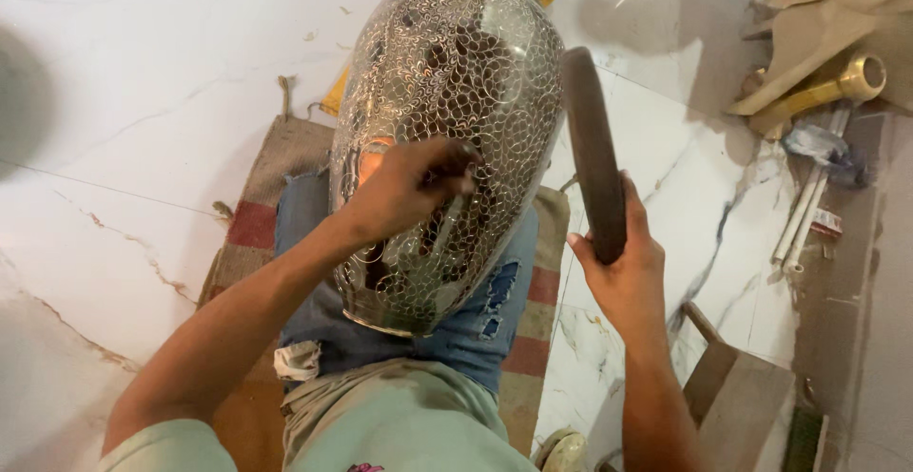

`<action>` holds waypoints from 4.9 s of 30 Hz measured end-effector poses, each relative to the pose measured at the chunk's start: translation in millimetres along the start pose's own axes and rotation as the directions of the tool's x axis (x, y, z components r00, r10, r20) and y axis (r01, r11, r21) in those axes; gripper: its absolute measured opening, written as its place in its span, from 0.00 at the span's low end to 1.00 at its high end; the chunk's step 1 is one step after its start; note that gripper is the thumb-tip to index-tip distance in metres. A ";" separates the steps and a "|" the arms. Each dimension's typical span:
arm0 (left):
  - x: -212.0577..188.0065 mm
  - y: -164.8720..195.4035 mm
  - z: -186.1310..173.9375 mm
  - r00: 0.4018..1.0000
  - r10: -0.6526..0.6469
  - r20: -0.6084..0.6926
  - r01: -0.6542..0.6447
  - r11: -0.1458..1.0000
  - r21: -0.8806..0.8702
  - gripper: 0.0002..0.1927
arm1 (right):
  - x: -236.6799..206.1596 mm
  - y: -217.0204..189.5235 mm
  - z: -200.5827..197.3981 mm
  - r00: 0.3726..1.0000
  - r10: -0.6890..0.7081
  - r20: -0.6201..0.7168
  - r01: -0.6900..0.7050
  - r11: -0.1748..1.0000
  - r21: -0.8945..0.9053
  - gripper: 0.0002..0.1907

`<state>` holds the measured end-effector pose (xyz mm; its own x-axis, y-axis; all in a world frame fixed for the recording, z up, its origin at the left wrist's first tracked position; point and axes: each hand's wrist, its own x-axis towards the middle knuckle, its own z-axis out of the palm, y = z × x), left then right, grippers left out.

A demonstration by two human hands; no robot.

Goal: The person sits on the floor with a large engraved brass vase on their lap. They hold a small punch against the vase surface with one hand and strike it with a wooden mallet held in the other hand, repeatedly tapping to chase the decorative pattern, repositioning the punch between strikes.

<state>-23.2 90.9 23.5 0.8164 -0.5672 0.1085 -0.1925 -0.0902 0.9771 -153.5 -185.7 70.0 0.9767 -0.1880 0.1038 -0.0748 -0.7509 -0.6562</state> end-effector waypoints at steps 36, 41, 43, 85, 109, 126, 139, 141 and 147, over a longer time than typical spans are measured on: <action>22.1 -15.3 -10.2 0.969 0.198 0.148 -0.221 0.961 0.163 0.20 | 47.3 -11.5 -8.7 0.964 -0.026 0.264 0.071 0.984 -0.163 0.43; -11.4 -10.1 0.8 0.992 0.048 -0.113 -0.030 0.986 0.162 0.13 | 88.5 -78.2 -34.6 0.840 -0.177 0.513 0.481 0.681 -0.553 0.44; -21.8 -8.5 10.0 0.948 0.021 -0.317 0.016 0.994 0.111 0.12 | 100.9 -95.7 -32.1 0.800 -0.178 0.572 0.549 0.602 -0.580 0.44; -0.9 -24.1 2.7 0.963 -0.055 -0.262 0.032 0.995 -0.093 0.17 | -0.8 0.3 9.6 0.991 0.001 0.137 0.031 0.973 -0.229 0.45; -51.2 -41.4 26.5 0.839 -0.129 -0.529 0.072 0.989 -0.126 0.13 | 122.4 -197.3 8.6 0.632 -0.338 0.698 0.749 0.498 -0.437 0.46; -50.0 -40.0 57.1 0.693 -0.060 -0.719 0.033 0.998 -0.052 0.13 | 123.3 -187.3 1.9 0.635 -0.595 0.493 0.755 0.613 -0.233 0.38; -23.6 -33.5 10.8 0.931 0.182 -0.317 -0.149 0.981 0.126 0.17 | 103.9 -127.0 -25.0 0.793 -0.334 0.509 0.595 0.603 -0.531 0.40; -16.7 -31.3 3.1 0.975 0.167 -0.147 -0.145 0.978 0.148 0.16 | 86.7 -105.1 -35.4 0.821 -0.081 0.565 0.512 0.542 -0.667 0.42; 16.3 -14.3 -10.4 0.953 0.021 0.302 -0.060 0.991 0.119 0.12 | 16.1 -25.2 -9.8 0.932 -0.345 0.114 0.362 0.861 -0.358 0.39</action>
<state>-1.5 91.4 13.3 0.6096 -0.7897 0.0688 -0.3045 -0.1531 0.9401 -137.8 -176.0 95.5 0.9587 0.1562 0.2376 0.2177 -0.9408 -0.2598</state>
